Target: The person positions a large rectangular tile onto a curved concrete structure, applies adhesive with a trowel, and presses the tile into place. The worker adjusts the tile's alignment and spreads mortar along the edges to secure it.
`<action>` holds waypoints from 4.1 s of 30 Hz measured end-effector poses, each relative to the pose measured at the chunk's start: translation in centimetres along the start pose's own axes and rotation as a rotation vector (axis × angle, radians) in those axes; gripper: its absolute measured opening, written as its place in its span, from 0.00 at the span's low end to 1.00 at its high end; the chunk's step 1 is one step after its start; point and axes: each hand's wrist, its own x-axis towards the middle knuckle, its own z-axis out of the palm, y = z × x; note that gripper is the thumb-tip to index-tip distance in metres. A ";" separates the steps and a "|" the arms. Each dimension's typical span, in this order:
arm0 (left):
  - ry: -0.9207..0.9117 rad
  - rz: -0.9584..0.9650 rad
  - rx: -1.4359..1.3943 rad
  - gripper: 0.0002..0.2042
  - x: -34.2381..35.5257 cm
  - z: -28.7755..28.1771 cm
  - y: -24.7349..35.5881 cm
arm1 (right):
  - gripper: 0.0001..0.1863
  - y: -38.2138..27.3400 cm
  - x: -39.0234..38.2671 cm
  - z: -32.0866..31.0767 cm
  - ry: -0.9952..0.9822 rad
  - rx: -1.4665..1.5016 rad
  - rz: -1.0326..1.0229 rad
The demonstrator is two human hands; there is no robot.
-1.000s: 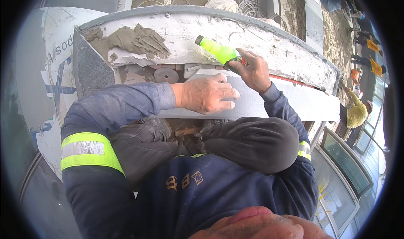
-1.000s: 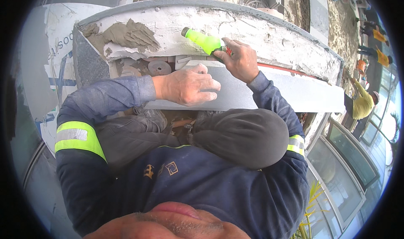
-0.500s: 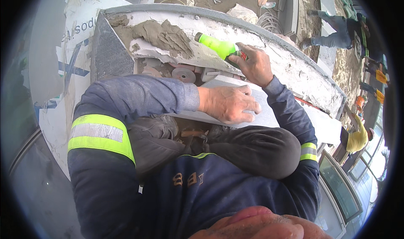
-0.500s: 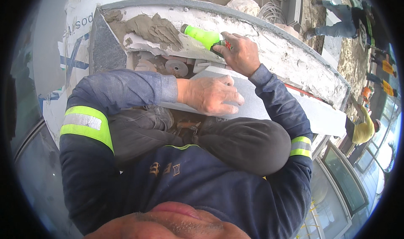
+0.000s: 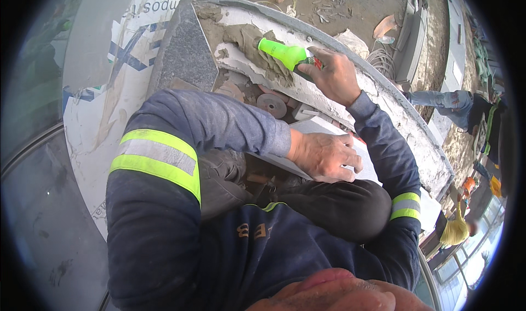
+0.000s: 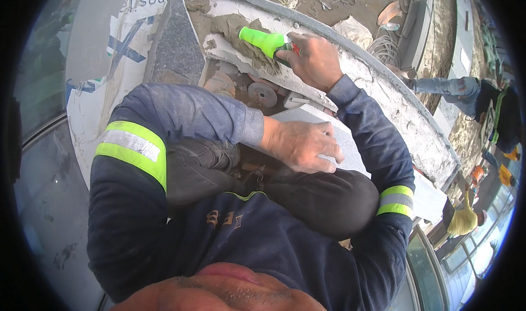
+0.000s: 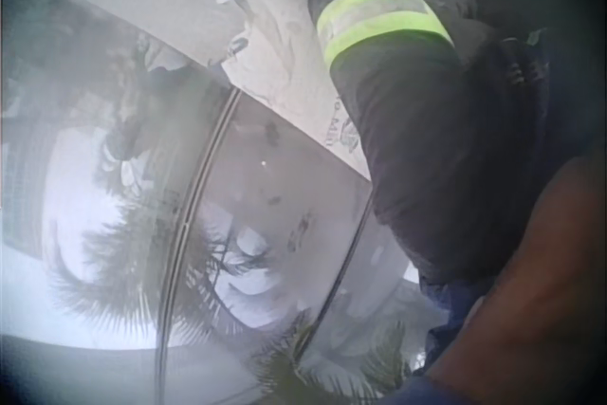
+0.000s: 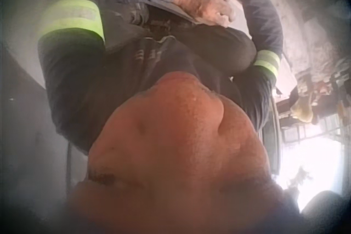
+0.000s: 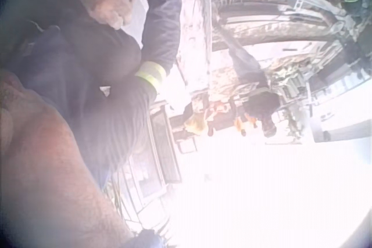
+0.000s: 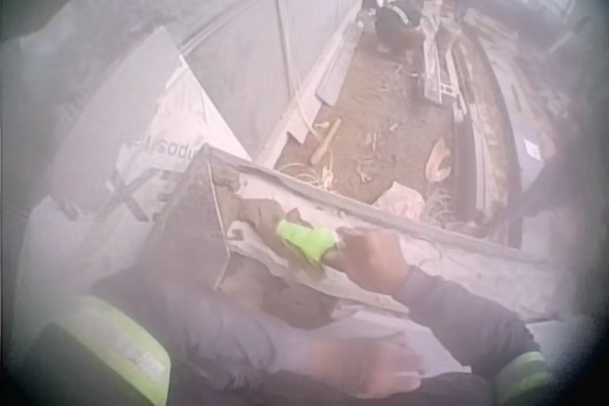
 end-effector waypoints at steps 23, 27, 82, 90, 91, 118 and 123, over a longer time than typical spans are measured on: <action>-0.030 0.006 -0.077 0.09 0.0 0.3 -0.4 | 0.24 -0.3 2.2 -2.2 -0.146 0.055 0.100; -0.050 0.031 -0.096 0.09 -0.4 0.9 -0.2 | 0.27 2.5 -5.0 -5.1 -0.168 0.006 0.205; -0.067 -0.286 0.545 0.24 2.7 12.2 -4.4 | 0.12 3.6 -23.7 -8.0 -0.025 0.457 0.606; -0.082 -0.370 0.586 0.23 -1.1 9.0 -2.8 | 0.14 2.8 -21.2 -4.8 -0.140 0.567 0.552; -0.097 -0.358 0.580 0.24 -1.5 8.6 -3.0 | 0.14 2.9 -21.0 -3.5 -0.107 0.559 0.501; -0.187 -0.454 0.641 0.30 -4.4 4.4 -0.2 | 0.15 1.5 -17.6 -0.5 -0.182 0.617 0.385; -0.222 -0.440 0.698 0.31 -7.0 -1.0 0.0 | 0.14 -1.0 -12.5 1.7 -0.187 0.731 0.308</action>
